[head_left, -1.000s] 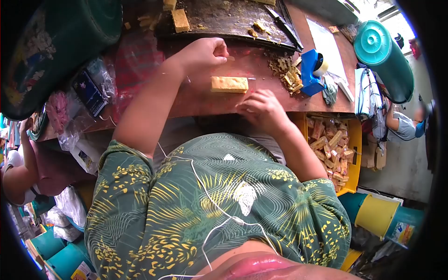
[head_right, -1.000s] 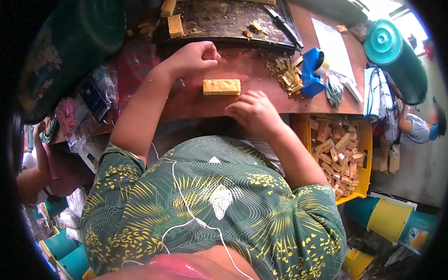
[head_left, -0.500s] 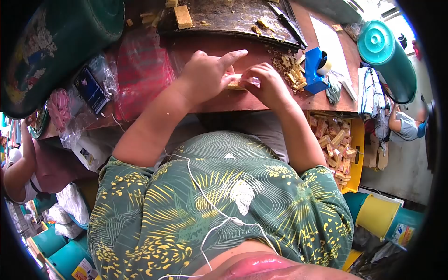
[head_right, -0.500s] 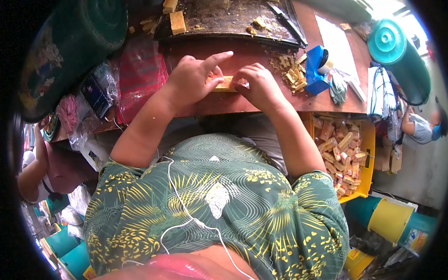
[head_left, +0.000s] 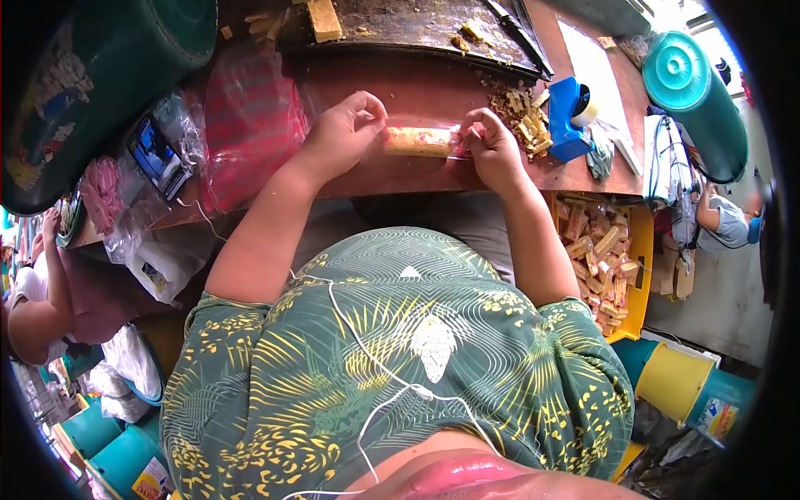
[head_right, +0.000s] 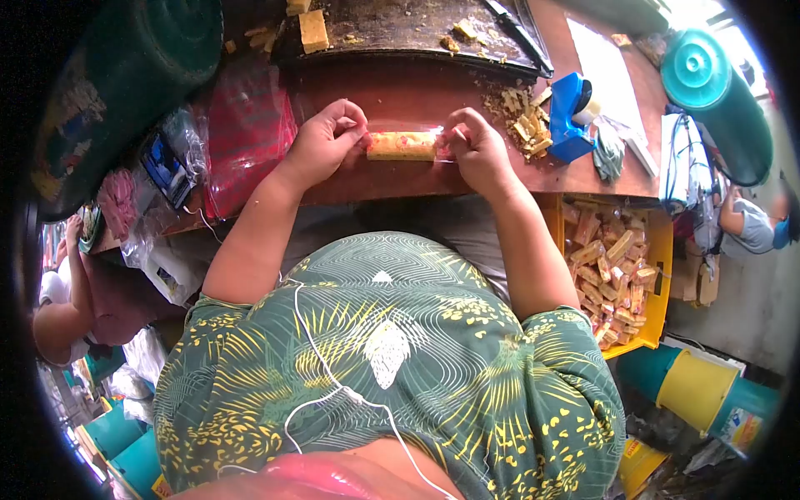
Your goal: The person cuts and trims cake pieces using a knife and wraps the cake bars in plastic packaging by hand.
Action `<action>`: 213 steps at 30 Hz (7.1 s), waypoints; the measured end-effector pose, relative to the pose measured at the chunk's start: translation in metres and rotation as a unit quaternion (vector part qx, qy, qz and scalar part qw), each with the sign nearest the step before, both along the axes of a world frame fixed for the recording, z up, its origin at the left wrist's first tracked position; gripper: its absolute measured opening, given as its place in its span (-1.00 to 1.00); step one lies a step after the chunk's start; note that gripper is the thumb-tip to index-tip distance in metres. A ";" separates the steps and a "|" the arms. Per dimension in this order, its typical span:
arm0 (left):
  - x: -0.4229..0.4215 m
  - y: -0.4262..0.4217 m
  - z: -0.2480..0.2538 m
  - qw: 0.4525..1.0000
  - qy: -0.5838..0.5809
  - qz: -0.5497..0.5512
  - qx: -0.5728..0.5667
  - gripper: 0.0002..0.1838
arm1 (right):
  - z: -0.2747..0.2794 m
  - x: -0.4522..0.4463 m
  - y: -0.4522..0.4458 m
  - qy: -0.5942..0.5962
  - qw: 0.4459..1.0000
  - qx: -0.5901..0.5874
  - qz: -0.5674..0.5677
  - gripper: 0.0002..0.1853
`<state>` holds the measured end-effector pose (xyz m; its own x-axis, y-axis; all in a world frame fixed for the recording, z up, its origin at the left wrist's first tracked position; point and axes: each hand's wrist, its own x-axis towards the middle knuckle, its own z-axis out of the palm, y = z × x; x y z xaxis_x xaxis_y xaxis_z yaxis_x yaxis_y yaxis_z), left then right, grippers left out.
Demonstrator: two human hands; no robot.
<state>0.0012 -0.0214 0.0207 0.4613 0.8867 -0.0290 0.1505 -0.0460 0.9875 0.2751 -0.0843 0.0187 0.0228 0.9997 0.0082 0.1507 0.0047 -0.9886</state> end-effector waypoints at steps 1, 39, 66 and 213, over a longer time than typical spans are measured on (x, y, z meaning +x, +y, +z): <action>-0.001 0.002 -0.003 1.000 -0.020 -0.021 -0.010 -0.84 | -0.005 0.004 0.001 -0.018 0.999 0.016 0.027 -0.91; 0.012 -0.018 0.024 0.758 0.449 0.031 0.471 -0.89 | 0.032 -0.007 -0.013 -0.619 0.761 0.194 0.032 -0.88; 0.038 -0.026 0.010 0.912 0.227 -0.103 0.325 0.00 | 0.038 -0.002 -0.038 -0.221 0.969 0.103 0.038 -0.82; 0.033 -0.036 0.005 0.891 0.006 -0.050 0.452 -0.55 | 0.104 -0.036 -0.015 -0.327 0.912 0.076 0.235 -0.52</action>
<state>0.0343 -0.0575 0.0260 0.5434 0.5049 0.6707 0.1113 -0.8352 0.5386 0.2388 -0.0990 0.1230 -0.4685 0.8835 0.0059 0.6534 0.3509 -0.6707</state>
